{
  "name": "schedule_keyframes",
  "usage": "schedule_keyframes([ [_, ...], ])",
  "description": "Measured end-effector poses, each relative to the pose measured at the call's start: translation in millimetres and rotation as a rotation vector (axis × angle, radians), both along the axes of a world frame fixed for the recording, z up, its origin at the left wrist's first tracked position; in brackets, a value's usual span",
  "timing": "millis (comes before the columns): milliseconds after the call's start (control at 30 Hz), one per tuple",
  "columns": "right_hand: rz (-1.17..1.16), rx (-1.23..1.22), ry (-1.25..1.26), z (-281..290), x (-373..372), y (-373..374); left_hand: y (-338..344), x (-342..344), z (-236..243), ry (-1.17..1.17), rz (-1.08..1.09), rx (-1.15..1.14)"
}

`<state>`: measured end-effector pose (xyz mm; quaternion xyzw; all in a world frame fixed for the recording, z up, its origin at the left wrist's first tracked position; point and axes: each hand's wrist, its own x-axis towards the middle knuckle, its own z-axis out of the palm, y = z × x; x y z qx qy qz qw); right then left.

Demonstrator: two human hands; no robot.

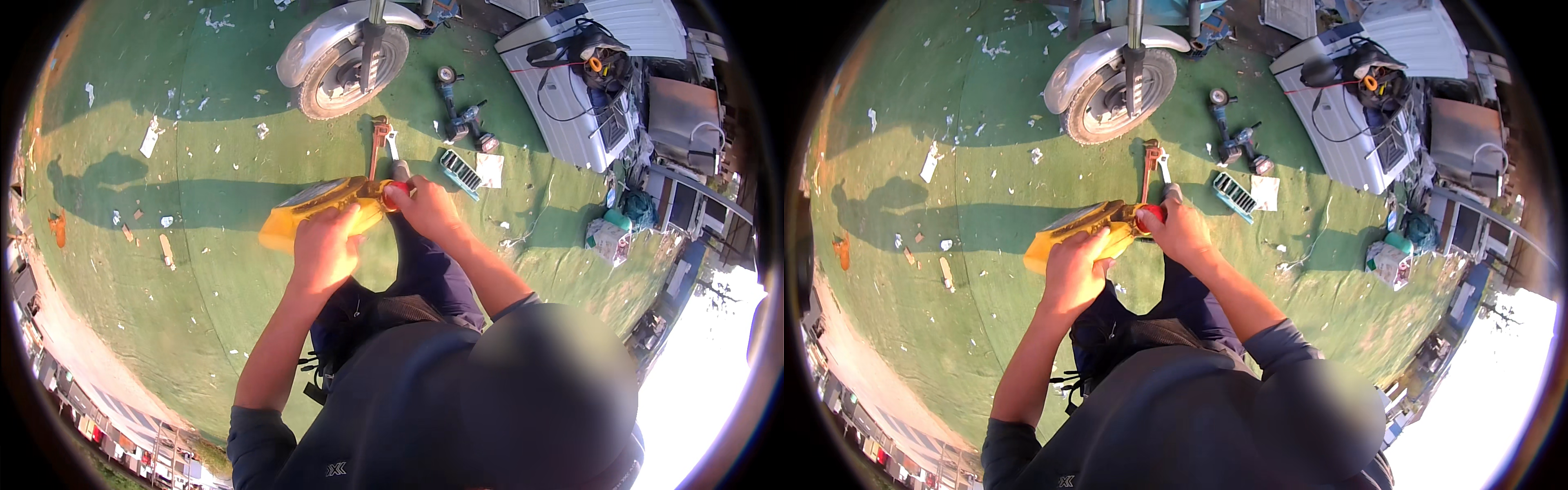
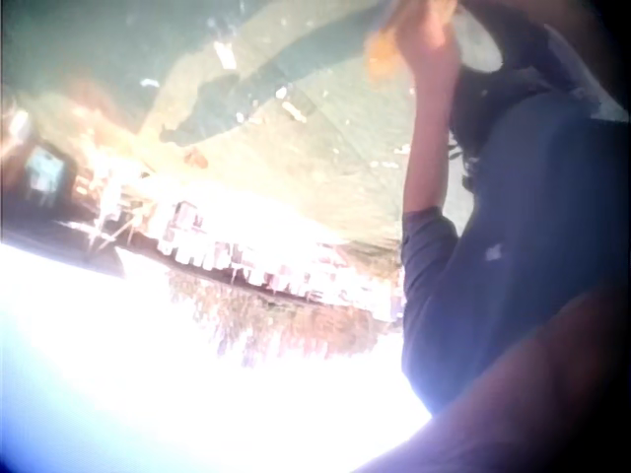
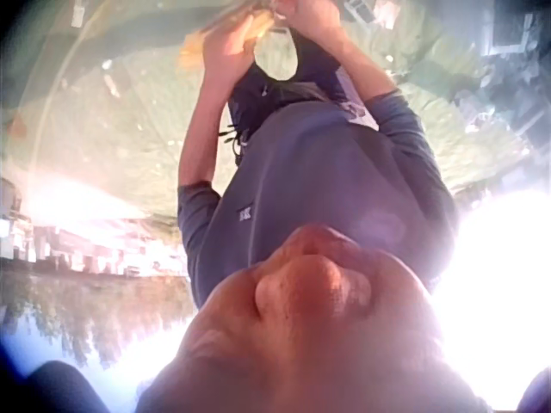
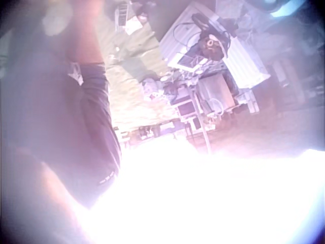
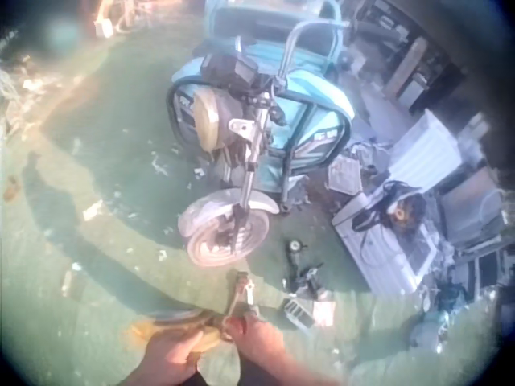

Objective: The person lubricates the front wheel axle of a blue scooter with oil from a yellow bottle, wipes the area with a cloth, and then uses a cordless impact wrench to tighten the axle nut.

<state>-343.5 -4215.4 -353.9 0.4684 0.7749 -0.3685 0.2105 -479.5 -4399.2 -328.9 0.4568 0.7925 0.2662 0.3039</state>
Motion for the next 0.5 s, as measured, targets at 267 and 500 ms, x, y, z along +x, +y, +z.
schedule_keyframes([
  [267,0.025,0.129,0.475,-45,-10,-81,-43,-57,-33,-0.058,-0.12,-0.137],
  [500,-0.397,0.145,0.407,-89,-9,-112,-66,-86,-78,0.021,-0.125,-0.164],
])
